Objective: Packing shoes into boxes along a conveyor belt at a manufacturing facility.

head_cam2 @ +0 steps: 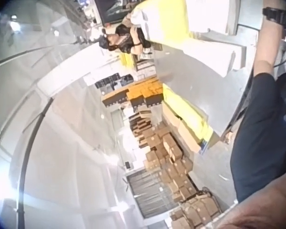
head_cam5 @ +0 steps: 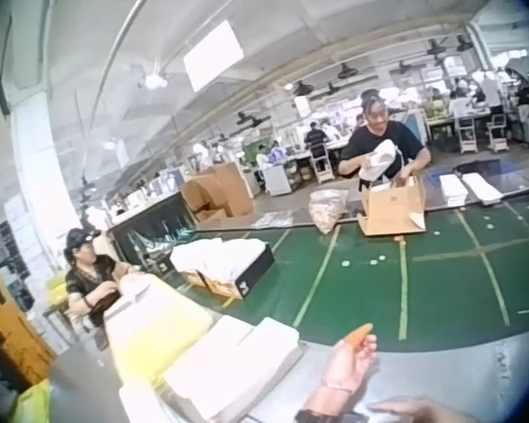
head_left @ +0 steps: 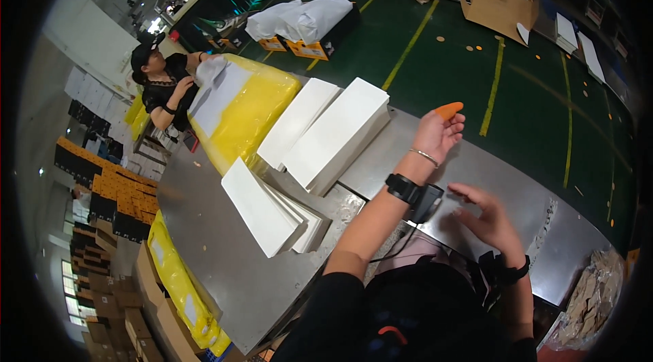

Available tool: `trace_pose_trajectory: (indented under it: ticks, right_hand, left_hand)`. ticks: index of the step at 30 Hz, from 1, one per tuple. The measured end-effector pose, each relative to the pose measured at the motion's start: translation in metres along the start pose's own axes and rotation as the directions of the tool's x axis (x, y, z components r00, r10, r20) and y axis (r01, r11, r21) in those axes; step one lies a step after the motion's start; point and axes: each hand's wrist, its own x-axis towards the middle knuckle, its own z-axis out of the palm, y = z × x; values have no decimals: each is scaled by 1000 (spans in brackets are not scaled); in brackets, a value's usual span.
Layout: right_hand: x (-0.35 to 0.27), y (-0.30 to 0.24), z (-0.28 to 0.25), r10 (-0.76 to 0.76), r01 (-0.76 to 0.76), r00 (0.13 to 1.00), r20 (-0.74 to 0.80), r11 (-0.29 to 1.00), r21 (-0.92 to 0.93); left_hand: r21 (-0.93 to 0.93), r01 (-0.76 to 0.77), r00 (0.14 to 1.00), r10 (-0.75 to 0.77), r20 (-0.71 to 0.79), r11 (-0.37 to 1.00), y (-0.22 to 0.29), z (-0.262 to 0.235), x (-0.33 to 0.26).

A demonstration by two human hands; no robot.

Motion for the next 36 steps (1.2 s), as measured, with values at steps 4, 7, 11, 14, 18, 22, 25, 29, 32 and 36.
trace_pose_trajectory:
  ticks: [4,7,11,14,18,22,25,29,32,36]
  right_hand:
    - [-7,0,9,132,-143,985,112,986,92]
    - [-17,-4,0,97,-96,984,149,995,-9]
    - [-34,21,-11,225,-214,972,67,966,-146]
    - [-66,50,-16,249,-249,968,-43,913,-324]
    - [-137,99,-22,360,-473,878,-314,746,-468]
    - [-170,122,-9,259,-534,843,-471,501,-681]
    - [-166,130,-3,175,-530,843,-508,428,-732]
    - [-159,125,3,124,-550,825,-551,400,-733]
    - [-158,125,3,130,-555,823,-553,389,-735]
    - [-159,127,3,154,-570,817,-555,359,-739]
  left_hand:
    - [-290,-12,1000,18,21,957,-4,2,2]
    - [-211,73,997,-76,-8,975,-9,-10,2]
    - [-115,61,996,-69,-60,991,-25,-37,4]
    - [404,-40,995,72,-64,914,-57,-67,-5]
    - [862,-493,852,138,506,-119,-86,-78,-58]
    - [710,-564,734,138,665,-421,-104,-90,-86]
    - [672,-565,720,112,685,-479,-102,-88,-84]
    - [710,-535,760,106,641,-458,-102,-86,-85]
    - [727,-516,784,93,614,-453,-100,-84,-87]
    - [735,-523,792,73,606,-431,-101,-86,-85]
